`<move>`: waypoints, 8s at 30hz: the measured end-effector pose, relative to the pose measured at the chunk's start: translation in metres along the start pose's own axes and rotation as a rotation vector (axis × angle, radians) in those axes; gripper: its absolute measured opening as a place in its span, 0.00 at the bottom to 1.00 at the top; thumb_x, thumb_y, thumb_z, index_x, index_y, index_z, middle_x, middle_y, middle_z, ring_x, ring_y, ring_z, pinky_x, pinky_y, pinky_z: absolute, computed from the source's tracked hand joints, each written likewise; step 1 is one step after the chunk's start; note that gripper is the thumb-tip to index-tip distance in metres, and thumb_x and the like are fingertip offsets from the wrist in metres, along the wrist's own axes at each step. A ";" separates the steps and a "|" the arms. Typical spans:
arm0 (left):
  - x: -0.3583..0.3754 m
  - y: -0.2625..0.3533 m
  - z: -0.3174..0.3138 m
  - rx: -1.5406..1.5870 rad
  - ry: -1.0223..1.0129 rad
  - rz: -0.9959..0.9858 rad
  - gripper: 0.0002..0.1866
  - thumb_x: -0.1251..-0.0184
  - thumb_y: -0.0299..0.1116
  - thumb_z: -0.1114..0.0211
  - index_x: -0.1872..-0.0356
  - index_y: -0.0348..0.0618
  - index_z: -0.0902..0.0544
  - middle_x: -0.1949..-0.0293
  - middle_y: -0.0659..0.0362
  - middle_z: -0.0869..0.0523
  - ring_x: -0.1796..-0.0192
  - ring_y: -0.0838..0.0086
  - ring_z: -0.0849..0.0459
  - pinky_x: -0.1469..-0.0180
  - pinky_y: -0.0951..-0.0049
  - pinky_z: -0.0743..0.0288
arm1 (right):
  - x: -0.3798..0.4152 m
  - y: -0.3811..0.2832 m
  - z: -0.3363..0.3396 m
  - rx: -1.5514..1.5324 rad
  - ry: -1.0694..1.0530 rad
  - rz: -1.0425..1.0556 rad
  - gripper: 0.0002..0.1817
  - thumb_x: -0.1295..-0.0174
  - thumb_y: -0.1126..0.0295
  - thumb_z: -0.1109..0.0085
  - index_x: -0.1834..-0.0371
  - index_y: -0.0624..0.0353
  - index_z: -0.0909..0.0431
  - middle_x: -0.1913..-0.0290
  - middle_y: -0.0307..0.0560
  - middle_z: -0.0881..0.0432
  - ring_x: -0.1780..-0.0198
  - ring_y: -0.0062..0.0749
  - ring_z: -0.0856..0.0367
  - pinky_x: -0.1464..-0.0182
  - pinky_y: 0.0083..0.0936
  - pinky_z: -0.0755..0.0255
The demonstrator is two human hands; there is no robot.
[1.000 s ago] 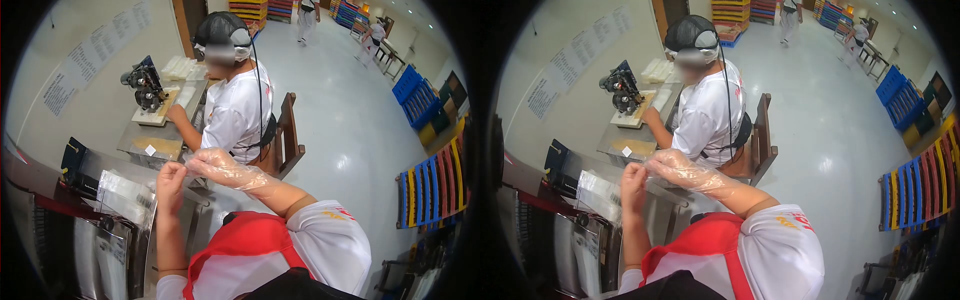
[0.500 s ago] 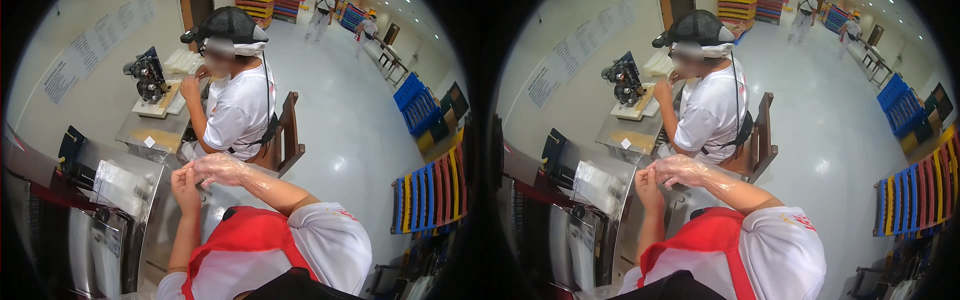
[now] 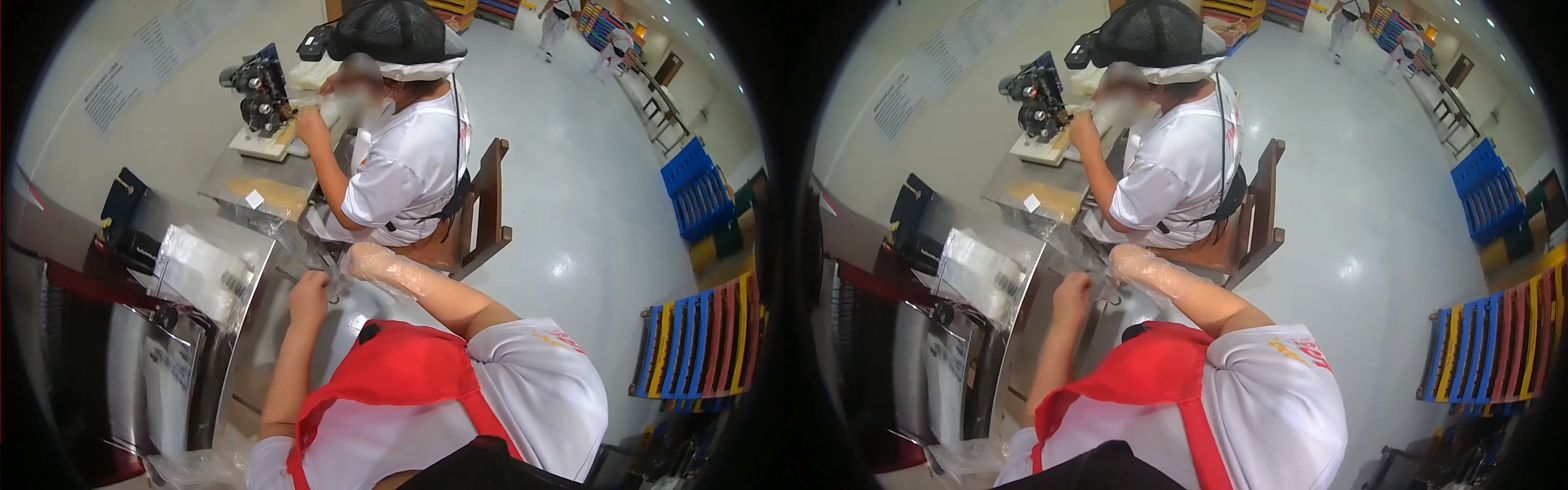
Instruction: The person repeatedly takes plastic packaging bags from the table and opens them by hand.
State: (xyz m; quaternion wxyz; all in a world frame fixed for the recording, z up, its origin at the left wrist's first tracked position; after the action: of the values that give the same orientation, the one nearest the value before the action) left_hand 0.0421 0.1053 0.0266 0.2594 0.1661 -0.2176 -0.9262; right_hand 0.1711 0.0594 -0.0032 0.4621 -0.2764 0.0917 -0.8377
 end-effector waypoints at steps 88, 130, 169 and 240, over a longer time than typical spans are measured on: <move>0.228 -0.132 0.337 -0.456 1.114 0.443 0.13 0.50 0.31 0.33 0.81 0.36 0.28 0.78 0.58 0.26 0.73 0.74 0.28 0.68 0.76 0.34 | 0.129 -0.120 0.071 -0.529 -0.572 0.946 0.20 0.44 0.63 0.43 0.52 0.64 0.28 0.57 0.48 0.22 0.55 0.31 0.25 0.53 0.25 0.32; 0.073 -0.040 -0.027 0.906 0.320 0.633 0.21 0.43 0.27 0.41 0.48 0.36 0.33 0.61 0.54 0.20 0.62 0.77 0.21 0.61 0.77 0.28 | 0.022 -0.077 -0.041 0.057 -0.014 0.603 0.12 0.50 0.60 0.48 0.74 0.58 0.22 0.74 0.55 0.21 0.68 0.52 0.23 0.66 0.40 0.30; 0.036 0.148 0.033 0.583 -0.067 -0.310 0.27 0.50 0.26 0.43 0.44 0.41 0.31 0.41 0.47 0.33 0.43 0.56 0.31 0.43 0.66 0.35 | -0.010 -0.139 -0.124 0.530 -0.092 0.904 0.07 0.50 0.77 0.51 0.68 0.64 0.27 0.65 0.58 0.26 0.59 0.48 0.27 0.57 0.39 0.32; 0.213 -0.141 0.375 0.047 1.206 0.430 0.05 0.43 0.27 0.38 0.73 0.38 0.25 0.75 0.64 0.25 0.69 0.84 0.29 0.63 0.86 0.36 | 0.041 -0.180 -0.030 -0.744 -0.450 0.862 0.26 0.50 0.58 0.40 0.50 0.61 0.30 0.57 0.50 0.25 0.55 0.35 0.26 0.53 0.29 0.32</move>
State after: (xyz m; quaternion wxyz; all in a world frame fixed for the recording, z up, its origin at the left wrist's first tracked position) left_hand -0.3460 0.2154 0.2351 0.5127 0.6161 -0.0820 -0.5923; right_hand 0.0074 0.1228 0.0607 0.6399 -0.5274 0.3819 -0.4081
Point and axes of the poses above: each hand's wrist, its own x-axis away from the middle knuckle, its own z-axis out of the back of the hand, y = z × x, the point moved 9 cm from there along -x, towards the middle knuckle
